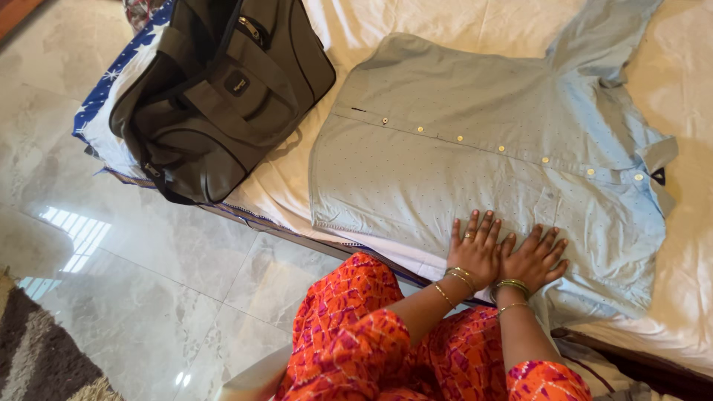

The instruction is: The person folds a light blue button-down shirt on a bed by smoothing the fabric, folding in the sleeves, and then folding the body of the shirt into a rectangle.

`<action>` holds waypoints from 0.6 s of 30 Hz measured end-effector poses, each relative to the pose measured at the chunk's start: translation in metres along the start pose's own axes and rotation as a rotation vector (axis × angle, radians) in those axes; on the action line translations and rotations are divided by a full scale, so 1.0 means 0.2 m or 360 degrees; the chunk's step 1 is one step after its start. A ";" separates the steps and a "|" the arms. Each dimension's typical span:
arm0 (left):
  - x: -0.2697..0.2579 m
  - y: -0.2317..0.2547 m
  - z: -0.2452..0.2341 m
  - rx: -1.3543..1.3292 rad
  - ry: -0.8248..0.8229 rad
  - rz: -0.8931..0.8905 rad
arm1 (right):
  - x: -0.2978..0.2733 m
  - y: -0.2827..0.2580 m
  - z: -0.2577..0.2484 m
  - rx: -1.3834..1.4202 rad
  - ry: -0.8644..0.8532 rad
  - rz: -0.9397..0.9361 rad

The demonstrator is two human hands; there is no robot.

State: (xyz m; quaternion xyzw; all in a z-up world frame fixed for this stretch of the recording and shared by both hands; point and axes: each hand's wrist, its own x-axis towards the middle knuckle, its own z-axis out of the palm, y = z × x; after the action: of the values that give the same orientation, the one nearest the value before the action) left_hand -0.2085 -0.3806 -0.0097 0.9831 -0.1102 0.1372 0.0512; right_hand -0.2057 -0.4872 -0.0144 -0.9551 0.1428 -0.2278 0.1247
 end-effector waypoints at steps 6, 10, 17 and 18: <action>-0.07 -0.21 -0.12 -0.0247 -0.0280 0.0075 | -0.02 0.01 -0.01 -0.0037 -0.0031 -0.0006; -0.08 -0.39 -0.23 -0.0250 -0.0565 -0.0063 | -0.01 -0.03 -0.05 -0.0036 -0.0032 0.0006; -0.11 -0.74 -0.23 -0.0131 -0.0420 -0.0383 | -0.01 -0.04 -0.05 -0.0059 -0.0014 -0.0012; -0.12 -0.80 -0.23 -0.0138 -0.0420 -0.0377 | -0.01 -0.04 -0.04 -0.0063 -0.0014 -0.0016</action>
State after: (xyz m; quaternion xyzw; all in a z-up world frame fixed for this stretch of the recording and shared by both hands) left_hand -0.2060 -0.2148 0.0169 0.9955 -0.0052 -0.0049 0.0944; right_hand -0.2103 -0.4811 -0.0054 -0.9590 0.1420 -0.2213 0.1054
